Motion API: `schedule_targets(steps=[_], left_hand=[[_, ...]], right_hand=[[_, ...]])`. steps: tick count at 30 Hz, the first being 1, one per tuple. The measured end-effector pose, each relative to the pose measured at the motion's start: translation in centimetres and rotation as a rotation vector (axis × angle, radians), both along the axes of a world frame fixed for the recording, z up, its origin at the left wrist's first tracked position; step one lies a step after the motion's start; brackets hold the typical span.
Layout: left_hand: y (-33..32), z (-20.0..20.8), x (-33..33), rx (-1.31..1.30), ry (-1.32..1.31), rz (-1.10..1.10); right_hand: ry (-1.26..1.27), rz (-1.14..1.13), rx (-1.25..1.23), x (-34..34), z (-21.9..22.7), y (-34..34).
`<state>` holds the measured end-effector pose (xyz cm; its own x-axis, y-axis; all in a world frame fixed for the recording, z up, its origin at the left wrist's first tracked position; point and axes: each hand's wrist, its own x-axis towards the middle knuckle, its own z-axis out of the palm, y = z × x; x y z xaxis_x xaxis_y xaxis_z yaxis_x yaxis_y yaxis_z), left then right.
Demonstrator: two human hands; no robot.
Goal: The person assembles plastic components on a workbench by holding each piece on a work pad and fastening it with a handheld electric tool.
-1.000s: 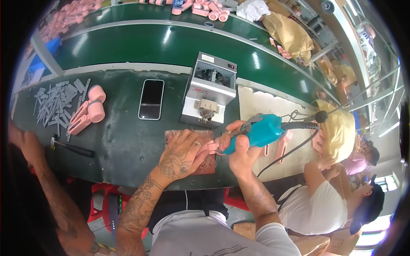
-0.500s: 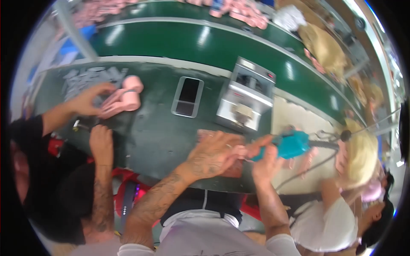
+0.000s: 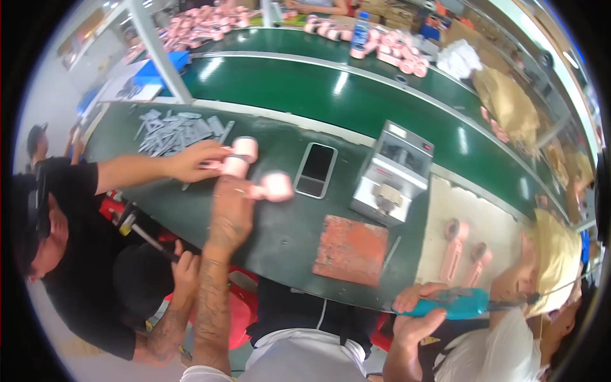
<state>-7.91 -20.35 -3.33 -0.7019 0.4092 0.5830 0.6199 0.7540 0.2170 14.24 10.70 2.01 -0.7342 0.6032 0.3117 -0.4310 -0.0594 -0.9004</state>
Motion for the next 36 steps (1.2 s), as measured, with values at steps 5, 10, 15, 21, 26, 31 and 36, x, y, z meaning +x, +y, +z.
schedule_targets(steps=[5, 10, 15, 21, 26, 31, 36], left_hand=[[6.6, 7.2, 3.9, 0.048, 0.109, 0.162], [24.3, 6.5, 8.2, 0.435, -0.424, -0.620], [37.9, 1.2, 9.0, 0.089, -0.582, -0.647], [40.5, -0.6, 9.4, -0.032, -0.698, -0.579], [31.9, 3.8, 8.5, 0.181, -0.587, -0.659], [21.0, 3.9, 7.0, 0.131, -0.519, -0.638], [17.2, 1.1, 5.4, 0.010, -0.442, -0.666]], right_hand=[[-0.062, 0.080, 0.000, 1.5, -1.3, 1.4], [-0.129, 0.084, -0.054, 4.3, -1.6, 2.2], [-0.124, 0.078, -0.127, 5.5, -1.2, 1.5], [-0.151, 0.064, -0.083, 6.7, -1.3, 1.8], [-0.211, 0.014, 0.003, 7.4, -1.8, 3.9], [-0.267, 0.006, 0.071, 4.4, -0.2, 4.9], [-0.042, -0.001, -0.013, -3.8, 0.9, 4.0]])
